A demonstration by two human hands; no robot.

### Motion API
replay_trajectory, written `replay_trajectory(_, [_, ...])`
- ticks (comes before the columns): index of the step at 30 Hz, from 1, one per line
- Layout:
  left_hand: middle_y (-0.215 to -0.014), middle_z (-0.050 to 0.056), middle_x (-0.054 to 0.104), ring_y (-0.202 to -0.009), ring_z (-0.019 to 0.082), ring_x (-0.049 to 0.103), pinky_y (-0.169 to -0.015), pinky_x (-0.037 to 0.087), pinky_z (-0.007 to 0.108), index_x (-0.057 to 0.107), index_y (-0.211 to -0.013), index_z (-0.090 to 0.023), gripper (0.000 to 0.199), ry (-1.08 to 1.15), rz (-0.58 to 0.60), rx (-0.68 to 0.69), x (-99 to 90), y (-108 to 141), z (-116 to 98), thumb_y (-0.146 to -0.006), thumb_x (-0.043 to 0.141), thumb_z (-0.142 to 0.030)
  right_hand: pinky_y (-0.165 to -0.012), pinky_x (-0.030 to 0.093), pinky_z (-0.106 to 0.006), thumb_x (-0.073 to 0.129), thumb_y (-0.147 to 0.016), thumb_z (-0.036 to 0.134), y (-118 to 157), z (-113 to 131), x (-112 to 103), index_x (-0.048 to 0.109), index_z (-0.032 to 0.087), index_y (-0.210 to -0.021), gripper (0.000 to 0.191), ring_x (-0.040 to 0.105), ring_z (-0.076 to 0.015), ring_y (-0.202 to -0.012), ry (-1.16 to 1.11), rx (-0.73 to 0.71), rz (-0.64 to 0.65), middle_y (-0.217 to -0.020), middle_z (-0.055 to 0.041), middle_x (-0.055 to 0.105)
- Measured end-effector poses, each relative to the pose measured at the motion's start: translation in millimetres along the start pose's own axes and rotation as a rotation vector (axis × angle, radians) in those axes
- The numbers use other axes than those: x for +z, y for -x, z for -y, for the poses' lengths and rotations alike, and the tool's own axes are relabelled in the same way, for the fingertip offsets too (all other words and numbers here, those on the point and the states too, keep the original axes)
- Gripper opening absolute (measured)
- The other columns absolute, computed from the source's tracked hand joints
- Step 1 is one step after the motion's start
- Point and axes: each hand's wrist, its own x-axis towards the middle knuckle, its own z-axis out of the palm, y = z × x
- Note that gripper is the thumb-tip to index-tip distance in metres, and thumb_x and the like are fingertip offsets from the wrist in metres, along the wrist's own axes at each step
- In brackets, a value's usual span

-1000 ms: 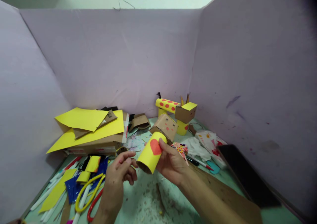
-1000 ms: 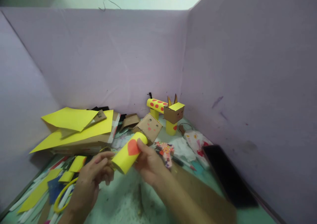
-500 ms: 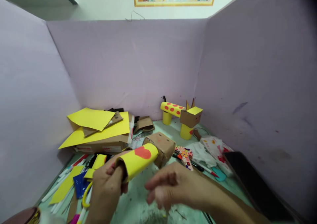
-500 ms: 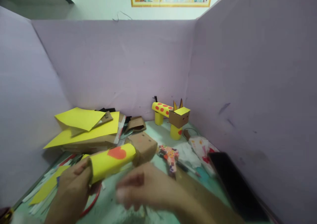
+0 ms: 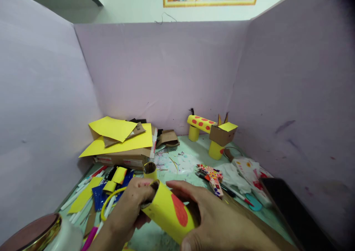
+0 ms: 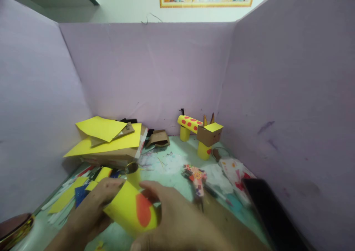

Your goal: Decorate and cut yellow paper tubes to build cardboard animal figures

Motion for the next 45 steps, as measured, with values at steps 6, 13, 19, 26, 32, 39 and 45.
replay_trajectory(6, [-0.041, -0.003, 0.045, -0.031, 0.007, 0.033, -0.032, 0.020, 0.020, 0.058, -0.059, -0.018, 0.032, 0.107, 0.114, -0.022, -9.3, 4, -13, -0.072, 0.053, -0.046, -0.074, 0.046, -0.032, 0.075, -0.059, 0.033, -1, 9, 2, 0.059, 0.022, -0.117, 0.061, 0.059, -0.0258, -0.088, -0.086, -0.111, -0.003, -0.099, -0.0050, 0.067])
replay_trajectory(13, [-0.077, 0.000, 0.062, -0.070, 0.016, 0.055, -0.061, 0.042, 0.024, 0.062, -0.098, -0.027, 0.027, -0.765, 0.188, 0.179, -60.2, 21, -30, -0.077, 0.056, -0.044, -0.062, 0.047, -0.033, 0.074, -0.058, 0.042, 13, 13, -33, 0.065, 0.020, -0.102, 0.050, 0.061, -0.0255, -0.076, -0.194, -0.179, -0.304, -0.085, -0.0064, 0.068])
replay_trajectory(19, [-0.111, 0.004, 0.064, -0.101, 0.028, 0.056, -0.085, 0.042, 0.038, 0.063, -0.104, -0.031, 0.039, -1.254, 0.206, 0.082, -68.7, 36, -15, -0.065, 0.062, -0.026, -0.050, 0.046, -0.030, 0.076, -0.055, 0.047, 34, 20, -48, 0.067, 0.023, -0.091, 0.044, 0.060, -0.0209, -0.060, -0.486, -0.080, -0.526, -0.077, -0.0061, 0.067])
replay_trajectory(26, [-0.104, 0.012, 0.065, -0.097, 0.030, 0.058, -0.088, 0.041, 0.043, 0.063, -0.104, -0.022, 0.063, -1.401, 0.416, 0.097, -30.5, 65, 35, -0.047, 0.049, 0.002, -0.062, 0.047, -0.033, 0.073, -0.061, 0.043, 12, 13, -50, 0.068, 0.021, -0.096, 0.042, 0.062, -0.0259, -0.076, -0.126, -0.060, -0.241, -0.087, -0.0057, 0.069])
replay_trajectory(32, [-0.108, 0.007, 0.062, -0.100, 0.027, 0.055, -0.087, 0.040, 0.039, 0.057, -0.108, -0.025, 0.045, -1.310, 0.342, 0.186, -49.1, 40, 16, -0.065, 0.053, -0.012, -0.064, 0.044, -0.033, 0.068, -0.065, 0.046, 0, 7, -43, 0.067, 0.022, -0.086, 0.032, 0.059, -0.0259, -0.076, 0.104, -0.059, -0.226, -0.078, -0.0031, 0.064])
replay_trajectory(39, [-0.110, 0.001, 0.063, -0.098, 0.022, 0.056, -0.084, 0.040, 0.030, 0.056, -0.113, -0.026, 0.044, -1.195, 0.123, 0.500, -46.2, -28, -52, -0.071, 0.052, -0.014, -0.062, 0.040, -0.029, 0.066, -0.068, 0.041, -9, 1, -45, 0.065, 0.019, -0.088, 0.030, 0.054, -0.0193, -0.069, 0.239, -0.005, -0.237, -0.078, -0.0016, 0.062])
replay_trajectory(45, [-0.115, 0.005, 0.061, -0.105, 0.025, 0.054, -0.089, 0.040, 0.036, 0.055, -0.113, -0.024, 0.038, -1.108, 0.075, 0.598, -41.9, -35, -54, -0.075, 0.055, -0.022, -0.058, 0.037, -0.025, 0.069, -0.066, 0.038, -12, -5, -45, 0.064, 0.019, -0.086, 0.028, 0.048, -0.0144, -0.063, 0.258, -0.052, -0.207, -0.073, 0.0011, 0.058])
